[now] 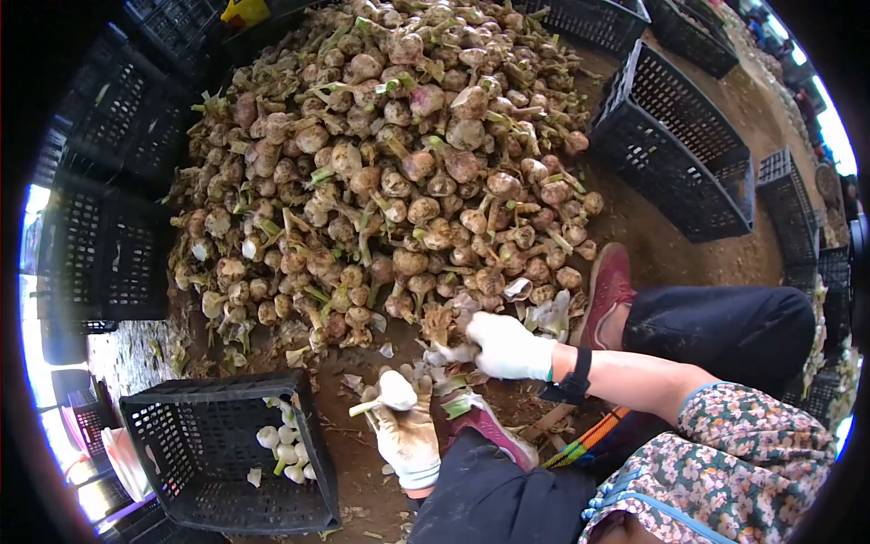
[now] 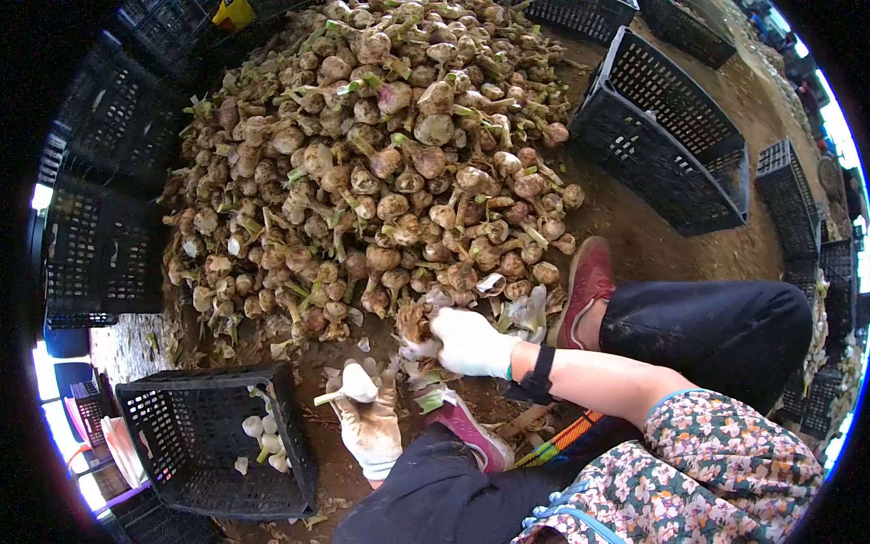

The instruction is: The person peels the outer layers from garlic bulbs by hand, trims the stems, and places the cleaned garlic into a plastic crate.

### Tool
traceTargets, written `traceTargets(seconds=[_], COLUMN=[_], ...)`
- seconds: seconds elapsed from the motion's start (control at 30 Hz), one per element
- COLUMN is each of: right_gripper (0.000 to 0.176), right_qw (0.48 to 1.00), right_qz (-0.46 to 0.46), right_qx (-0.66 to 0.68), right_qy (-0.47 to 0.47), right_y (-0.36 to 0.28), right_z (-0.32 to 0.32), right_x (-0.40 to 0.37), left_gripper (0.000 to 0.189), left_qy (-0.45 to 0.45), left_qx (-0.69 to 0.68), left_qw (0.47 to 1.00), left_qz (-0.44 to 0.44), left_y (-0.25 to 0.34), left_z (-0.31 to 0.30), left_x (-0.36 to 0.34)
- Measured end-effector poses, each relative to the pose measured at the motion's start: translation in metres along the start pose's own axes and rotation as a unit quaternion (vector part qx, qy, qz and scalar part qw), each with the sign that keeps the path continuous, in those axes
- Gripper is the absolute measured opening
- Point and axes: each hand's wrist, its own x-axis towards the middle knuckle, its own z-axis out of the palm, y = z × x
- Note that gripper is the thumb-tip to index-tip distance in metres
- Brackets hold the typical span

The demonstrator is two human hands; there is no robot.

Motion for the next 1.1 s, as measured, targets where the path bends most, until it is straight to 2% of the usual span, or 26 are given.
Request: traceTargets(seconds=[0.03, 0.07, 0.13, 0.17, 0.2, 0.27, 0.33, 0.37, 0.4, 0.47, 0.53, 0.6, 0.67, 0.73, 0.77, 0.8, 0.83, 0.87, 0.9, 0.93, 1.0, 1.03, 1.07, 1.1], right_gripper=[0.027, 0.028, 0.026, 0.024, 0.025, 0.029, 0.045, 0.047, 0.049, 0.043, 0.032, 0.023, 0.016, 0.025, 0.036, 0.043, 0.039, 0.036, 0.031, 0.031, 0.034, 0.034, 0.034, 0.035], right_qw=[0.988, 0.954, 0.953, 0.951, 0.987, 0.998, 0.997, 0.995, 0.992, 0.990, 0.995, 0.943, 0.897, 0.855, 0.787, 0.698, 0.687, 0.675, 0.681, 0.721, 0.828, 0.858, 0.857, 0.833], right_qz=[0.031, 0.060, 0.042, 0.027, -0.017, -0.056, -0.079, -0.081, -0.082, -0.048, -0.038, 0.017, 0.018, 0.012, 0.058, 0.137, 0.172, 0.206, 0.193, 0.165, 0.147, 0.168, 0.167, 0.156], right_qx=[-0.033, -0.066, -0.074, -0.082, -0.048, 0.027, -0.017, -0.048, -0.078, -0.080, 0.092, 0.308, 0.404, 0.487, 0.598, 0.695, 0.701, 0.707, 0.704, 0.671, 0.541, 0.486, 0.487, 0.531], right_qy=[-0.145, -0.286, -0.291, -0.297, -0.155, -0.001, -0.001, -0.026, -0.053, -0.102, -0.001, -0.124, -0.177, -0.177, -0.142, -0.106, -0.077, -0.049, -0.054, -0.047, -0.005, 0.007, 0.009, -0.005], right_y=[-0.004, -0.008, -0.012, -0.014, -0.004, -0.012, -0.025, -0.027, -0.021, -0.017, -0.012, -0.035, -0.031, -0.028, -0.030, -0.038, -0.040, -0.039, -0.042, -0.045, -0.056, -0.060, -0.061, -0.064], right_z=[-0.004, -0.008, -0.009, -0.009, 0.007, 0.009, 0.009, 0.020, 0.035, 0.040, 0.039, -0.007, -0.018, -0.023, -0.022, -0.020, -0.013, -0.003, 0.002, 0.007, 0.013, 0.014, 0.012, 0.005], right_x=[-0.002, -0.002, 0.002, 0.005, 0.010, 0.043, 0.072, 0.089, 0.103, 0.123, 0.117, 0.095, 0.077, 0.061, 0.052, 0.046, 0.044, 0.043, 0.040, 0.035, 0.030, 0.031, 0.031, 0.030], left_gripper=[0.035, 0.036, 0.044, 0.050, 0.056, 0.067, 0.072, 0.067, 0.059, 0.050, 0.055, 0.064, 0.071, 0.069, 0.069, 0.066, 0.064, 0.064, 0.063, 0.064, 0.066, 0.066, 0.067, 0.066], left_qy=[0.014, 0.027, 0.016, 0.017, 0.018, -0.072, -0.019, -0.059, -0.148, 0.007, 0.072, 0.049, -0.020, -0.014, -0.019, -0.038, -0.056, -0.059, -0.057, -0.055, -0.051, -0.053, -0.054, -0.063], left_qx=[-0.060, -0.120, -0.142, -0.144, -0.145, -0.311, -0.237, -0.130, -0.026, 0.174, 0.348, 0.289, 0.156, 0.152, 0.150, 0.173, 0.195, 0.197, 0.237, 0.276, 0.284, 0.311, 0.338, 0.332], left_qw=[0.998, 0.991, 0.989, 0.989, 0.987, 0.943, 0.954, 0.969, 0.968, 0.980, 0.934, 0.956, 0.983, 0.983, 0.983, 0.984, 0.978, 0.978, 0.968, 0.957, 0.956, 0.945, 0.934, 0.932], left_qz=[-0.023, -0.045, -0.044, 0.009, 0.063, 0.097, 0.184, 0.200, 0.199, 0.093, 0.038, 0.002, -0.093, -0.100, -0.100, -0.032, 0.036, 0.035, 0.054, 0.073, 0.058, 0.080, 0.103, 0.129], left_y=[0.005, 0.009, 0.022, 0.033, 0.044, 0.089, 0.108, 0.107, 0.098, 0.071, 0.039, 0.012, -0.001, -0.008, -0.012, -0.016, -0.020, -0.023, -0.026, -0.028, -0.030, -0.030, -0.030, -0.031], left_z=[-0.001, -0.003, -0.014, -0.020, -0.023, 0.008, 0.019, 0.015, 0.006, -0.014, 0.000, -0.004, -0.001, 0.003, 0.005, 0.007, 0.008, 0.009, 0.009, 0.008, 0.000, 0.001, 0.003, 0.006], left_x=[0.001, 0.004, 0.006, 0.008, 0.012, 0.007, 0.004, 0.013, 0.029, 0.031, 0.028, 0.031, 0.036, 0.035, 0.034, 0.031, 0.030, 0.029, 0.028, 0.029, 0.028, 0.028, 0.028, 0.029])
